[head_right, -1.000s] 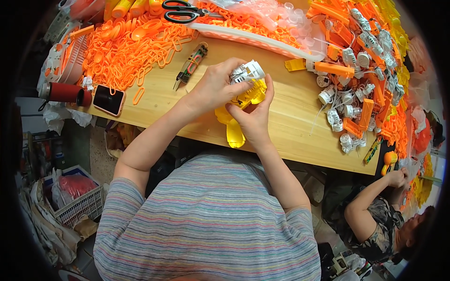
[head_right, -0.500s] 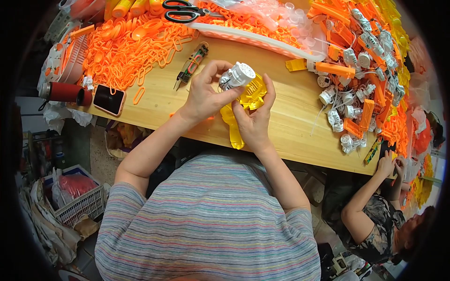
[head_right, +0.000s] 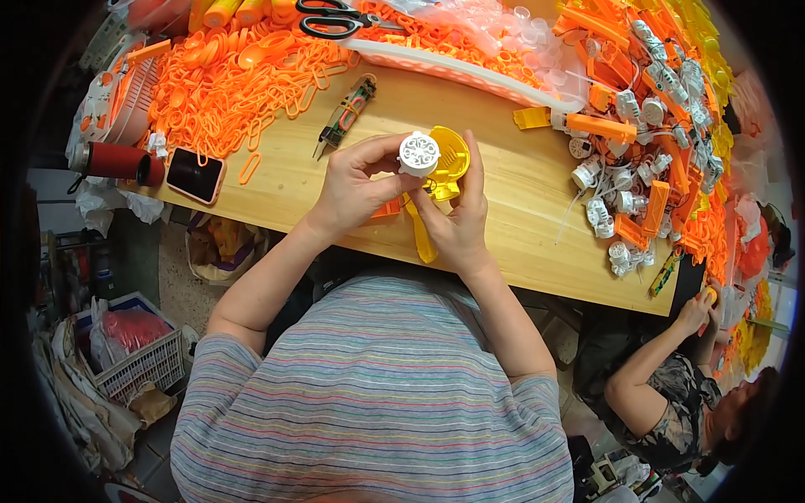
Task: The person is assembling and packaging small plastic toy guns at a workbench filled with components.
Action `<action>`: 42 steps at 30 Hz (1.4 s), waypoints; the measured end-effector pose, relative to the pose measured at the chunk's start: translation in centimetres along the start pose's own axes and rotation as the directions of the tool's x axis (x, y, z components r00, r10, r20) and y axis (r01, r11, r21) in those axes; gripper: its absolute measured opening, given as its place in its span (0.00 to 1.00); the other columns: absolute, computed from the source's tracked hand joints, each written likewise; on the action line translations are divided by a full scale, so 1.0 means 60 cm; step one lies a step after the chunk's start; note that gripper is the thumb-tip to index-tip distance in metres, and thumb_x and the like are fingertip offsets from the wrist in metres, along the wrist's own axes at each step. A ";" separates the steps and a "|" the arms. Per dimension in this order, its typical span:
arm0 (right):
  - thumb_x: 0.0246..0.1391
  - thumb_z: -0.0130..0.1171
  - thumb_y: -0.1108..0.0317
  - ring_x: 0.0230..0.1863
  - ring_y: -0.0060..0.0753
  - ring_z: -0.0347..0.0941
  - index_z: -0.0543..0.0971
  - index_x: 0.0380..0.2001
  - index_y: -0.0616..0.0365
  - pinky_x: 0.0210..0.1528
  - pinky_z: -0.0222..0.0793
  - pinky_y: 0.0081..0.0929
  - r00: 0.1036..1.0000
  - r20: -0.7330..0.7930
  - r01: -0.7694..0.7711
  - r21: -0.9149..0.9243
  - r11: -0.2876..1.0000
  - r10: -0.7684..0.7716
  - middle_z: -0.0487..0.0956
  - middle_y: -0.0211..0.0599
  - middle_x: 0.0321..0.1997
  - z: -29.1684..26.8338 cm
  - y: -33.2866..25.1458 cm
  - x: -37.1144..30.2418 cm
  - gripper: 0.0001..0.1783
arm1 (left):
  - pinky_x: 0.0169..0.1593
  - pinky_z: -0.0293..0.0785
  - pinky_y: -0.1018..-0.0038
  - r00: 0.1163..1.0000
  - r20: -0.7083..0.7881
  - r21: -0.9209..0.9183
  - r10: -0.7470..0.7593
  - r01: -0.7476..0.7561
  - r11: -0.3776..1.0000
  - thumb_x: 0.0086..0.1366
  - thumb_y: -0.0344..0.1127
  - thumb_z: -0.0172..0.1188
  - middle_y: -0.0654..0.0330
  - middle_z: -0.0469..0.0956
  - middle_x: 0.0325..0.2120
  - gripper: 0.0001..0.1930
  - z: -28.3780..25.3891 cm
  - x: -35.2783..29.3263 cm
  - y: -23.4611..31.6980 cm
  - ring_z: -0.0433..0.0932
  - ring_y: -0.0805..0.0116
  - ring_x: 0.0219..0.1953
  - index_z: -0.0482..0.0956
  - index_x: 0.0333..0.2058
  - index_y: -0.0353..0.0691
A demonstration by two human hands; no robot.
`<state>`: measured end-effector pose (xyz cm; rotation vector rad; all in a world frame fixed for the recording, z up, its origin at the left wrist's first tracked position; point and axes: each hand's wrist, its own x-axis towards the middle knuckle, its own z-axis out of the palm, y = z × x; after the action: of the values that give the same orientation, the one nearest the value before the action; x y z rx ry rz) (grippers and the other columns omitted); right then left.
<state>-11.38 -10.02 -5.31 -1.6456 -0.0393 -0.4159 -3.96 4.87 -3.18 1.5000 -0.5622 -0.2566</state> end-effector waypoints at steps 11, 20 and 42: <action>0.50 0.65 0.80 0.59 0.38 0.73 0.55 0.68 0.63 0.60 0.70 0.32 0.998 -0.019 0.060 -0.097 0.994 -0.062 0.75 0.47 0.57 0.002 0.004 0.004 0.44 | 0.46 0.80 0.76 0.999 0.001 0.005 0.034 -0.034 0.999 0.58 0.23 0.66 0.56 0.80 0.46 0.21 0.007 -0.001 0.008 0.81 0.73 0.42 0.79 0.52 0.33; 0.48 0.64 0.81 0.55 0.36 0.76 0.60 0.64 0.63 0.57 0.72 0.31 0.980 0.005 0.193 -0.261 0.946 -0.199 0.75 0.44 0.55 0.015 -0.008 0.004 0.40 | 0.49 0.81 0.74 1.000 -0.003 -0.102 0.015 -0.015 0.995 0.58 0.22 0.67 0.55 0.80 0.48 0.22 -0.002 -0.011 -0.012 0.81 0.70 0.46 0.78 0.53 0.32; 0.57 0.66 0.71 0.47 0.26 0.74 0.64 0.49 0.62 0.49 0.73 0.23 0.939 -0.335 0.108 0.079 0.991 -0.075 0.75 0.40 0.47 0.028 -0.004 0.002 0.24 | 0.45 0.80 0.72 0.955 0.107 0.227 0.275 -0.293 0.929 0.53 0.23 0.66 0.50 0.81 0.46 0.23 0.019 0.018 0.008 0.83 0.63 0.44 0.80 0.50 0.34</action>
<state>-10.91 -8.40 -5.12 -1.4642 0.1149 -0.7473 -3.71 3.42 -2.52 1.6231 -0.8861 -0.0160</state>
